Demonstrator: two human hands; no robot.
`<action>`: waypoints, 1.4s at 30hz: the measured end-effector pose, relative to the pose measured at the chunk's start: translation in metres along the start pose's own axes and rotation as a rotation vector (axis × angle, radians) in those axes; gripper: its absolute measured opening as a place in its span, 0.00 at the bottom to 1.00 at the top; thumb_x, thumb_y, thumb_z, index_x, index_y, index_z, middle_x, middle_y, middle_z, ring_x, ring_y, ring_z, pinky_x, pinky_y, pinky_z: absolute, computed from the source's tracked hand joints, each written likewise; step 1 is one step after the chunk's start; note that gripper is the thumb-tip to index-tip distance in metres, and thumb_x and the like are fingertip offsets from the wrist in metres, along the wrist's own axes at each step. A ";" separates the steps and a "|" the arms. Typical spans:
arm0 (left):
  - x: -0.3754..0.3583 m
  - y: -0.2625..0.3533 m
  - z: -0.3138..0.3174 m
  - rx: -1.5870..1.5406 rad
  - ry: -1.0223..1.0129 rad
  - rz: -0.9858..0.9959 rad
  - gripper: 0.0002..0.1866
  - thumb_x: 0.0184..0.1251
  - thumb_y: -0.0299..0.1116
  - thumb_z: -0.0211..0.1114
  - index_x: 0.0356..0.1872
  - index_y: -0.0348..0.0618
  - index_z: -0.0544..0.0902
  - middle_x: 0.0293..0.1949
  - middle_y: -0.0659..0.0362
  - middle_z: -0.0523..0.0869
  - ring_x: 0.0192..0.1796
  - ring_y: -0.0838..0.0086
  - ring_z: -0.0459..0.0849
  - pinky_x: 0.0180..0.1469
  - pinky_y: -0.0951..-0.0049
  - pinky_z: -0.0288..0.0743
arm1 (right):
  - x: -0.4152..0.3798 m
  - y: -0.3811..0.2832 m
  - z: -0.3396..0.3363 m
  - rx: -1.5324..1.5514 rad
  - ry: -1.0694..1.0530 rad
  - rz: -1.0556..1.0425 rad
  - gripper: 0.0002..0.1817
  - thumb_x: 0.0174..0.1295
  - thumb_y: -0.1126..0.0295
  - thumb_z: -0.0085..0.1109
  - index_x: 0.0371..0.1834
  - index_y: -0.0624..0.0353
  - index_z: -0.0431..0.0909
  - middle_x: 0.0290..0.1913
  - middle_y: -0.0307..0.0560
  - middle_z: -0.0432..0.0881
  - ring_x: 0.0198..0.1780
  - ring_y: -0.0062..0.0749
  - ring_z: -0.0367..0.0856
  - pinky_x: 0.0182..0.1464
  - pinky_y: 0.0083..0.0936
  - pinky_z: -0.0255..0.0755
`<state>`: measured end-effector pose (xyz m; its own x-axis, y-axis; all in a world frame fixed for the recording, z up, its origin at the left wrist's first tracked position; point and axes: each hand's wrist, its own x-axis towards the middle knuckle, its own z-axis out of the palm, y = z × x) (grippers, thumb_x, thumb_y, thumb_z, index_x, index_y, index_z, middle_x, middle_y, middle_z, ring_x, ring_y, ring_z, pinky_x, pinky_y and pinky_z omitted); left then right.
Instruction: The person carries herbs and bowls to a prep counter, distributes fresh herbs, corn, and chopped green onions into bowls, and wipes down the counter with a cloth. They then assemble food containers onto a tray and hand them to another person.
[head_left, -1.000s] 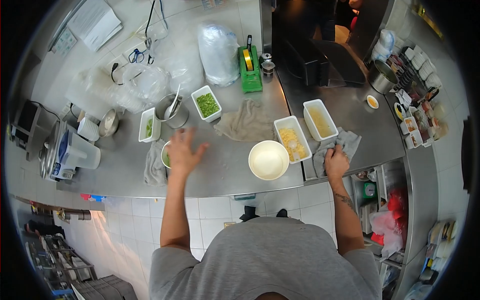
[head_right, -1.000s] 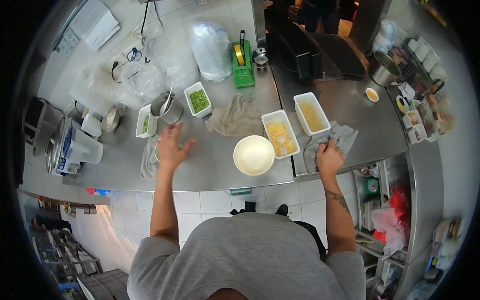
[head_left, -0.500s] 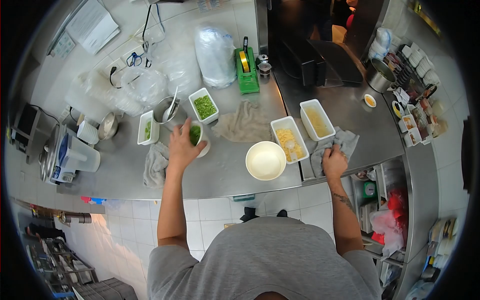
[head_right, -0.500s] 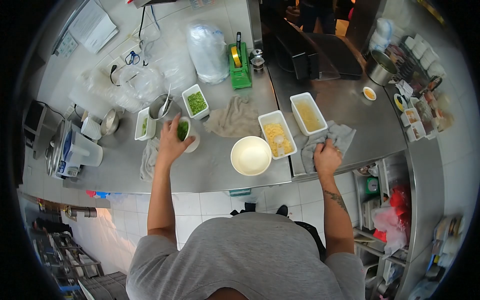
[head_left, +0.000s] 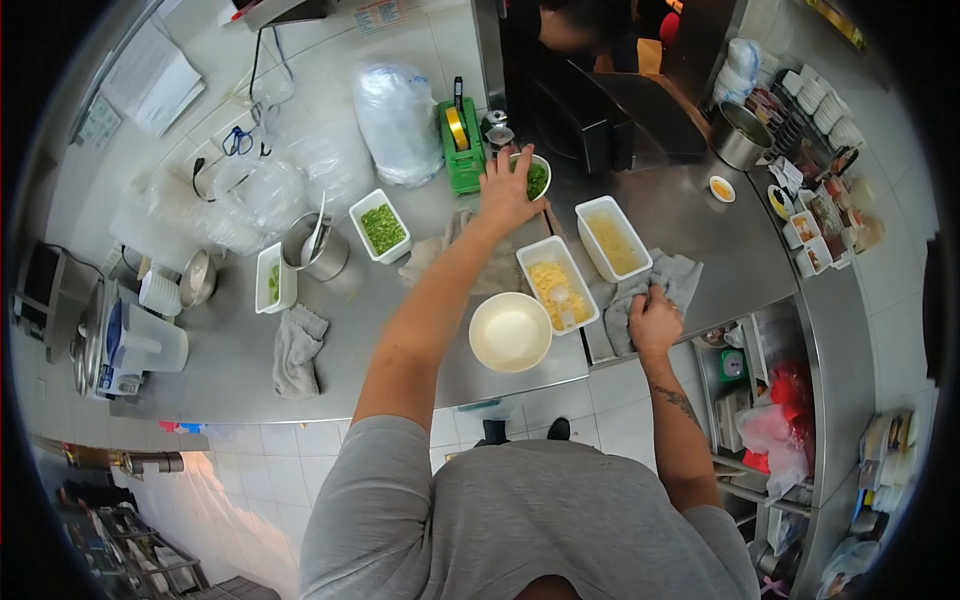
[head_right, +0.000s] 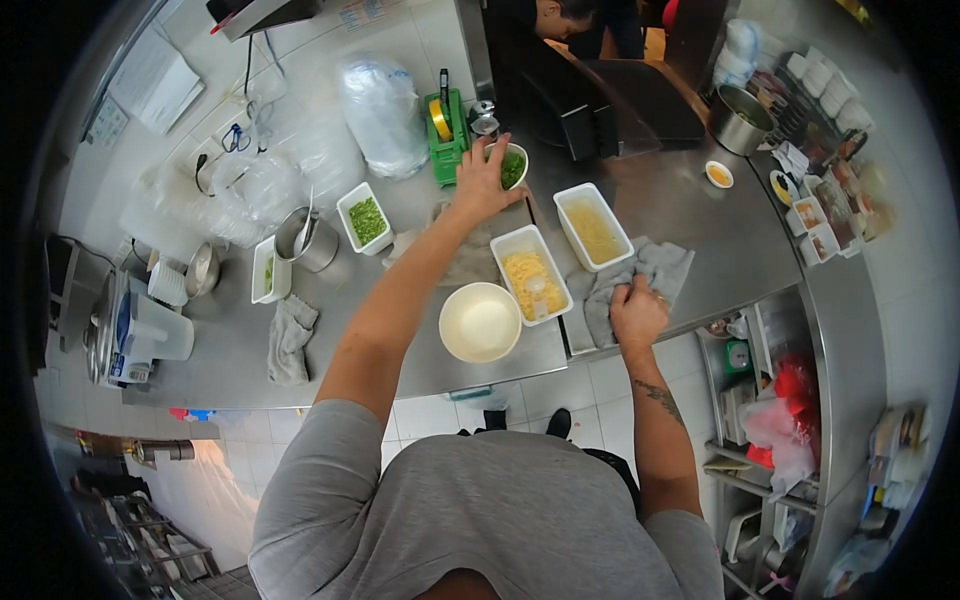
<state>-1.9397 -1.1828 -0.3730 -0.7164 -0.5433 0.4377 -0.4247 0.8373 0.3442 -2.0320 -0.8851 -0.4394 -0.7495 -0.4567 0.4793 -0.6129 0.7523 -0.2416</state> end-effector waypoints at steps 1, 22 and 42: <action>0.002 0.001 0.004 -0.009 -0.025 -0.001 0.53 0.39 0.51 0.77 0.71 0.55 0.59 0.65 0.47 0.62 0.63 0.47 0.65 0.59 0.49 0.63 | 0.001 0.001 0.001 -0.002 0.004 -0.001 0.09 0.54 0.61 0.53 0.26 0.54 0.75 0.22 0.52 0.79 0.28 0.50 0.80 0.34 0.47 0.73; -0.248 -0.174 -0.170 0.138 0.084 -0.546 0.08 0.59 0.31 0.63 0.35 0.38 0.83 0.34 0.46 0.82 0.37 0.50 0.82 0.40 0.57 0.75 | 0.000 0.005 0.006 -0.046 -0.086 0.019 0.12 0.58 0.58 0.51 0.30 0.55 0.74 0.24 0.52 0.81 0.31 0.52 0.81 0.34 0.48 0.73; -0.202 -0.218 -0.224 0.484 0.221 -0.631 0.09 0.60 0.29 0.58 0.38 0.39 0.82 0.33 0.46 0.85 0.41 0.52 0.84 0.42 0.57 0.77 | -0.002 0.006 0.006 -0.038 -0.035 -0.013 0.12 0.58 0.58 0.50 0.30 0.55 0.75 0.25 0.54 0.80 0.30 0.53 0.80 0.33 0.48 0.73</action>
<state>-1.5787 -1.2691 -0.3500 -0.1594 -0.8774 0.4524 -0.9384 0.2770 0.2065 -2.0361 -0.8827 -0.4468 -0.7501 -0.4825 0.4524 -0.6133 0.7634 -0.2026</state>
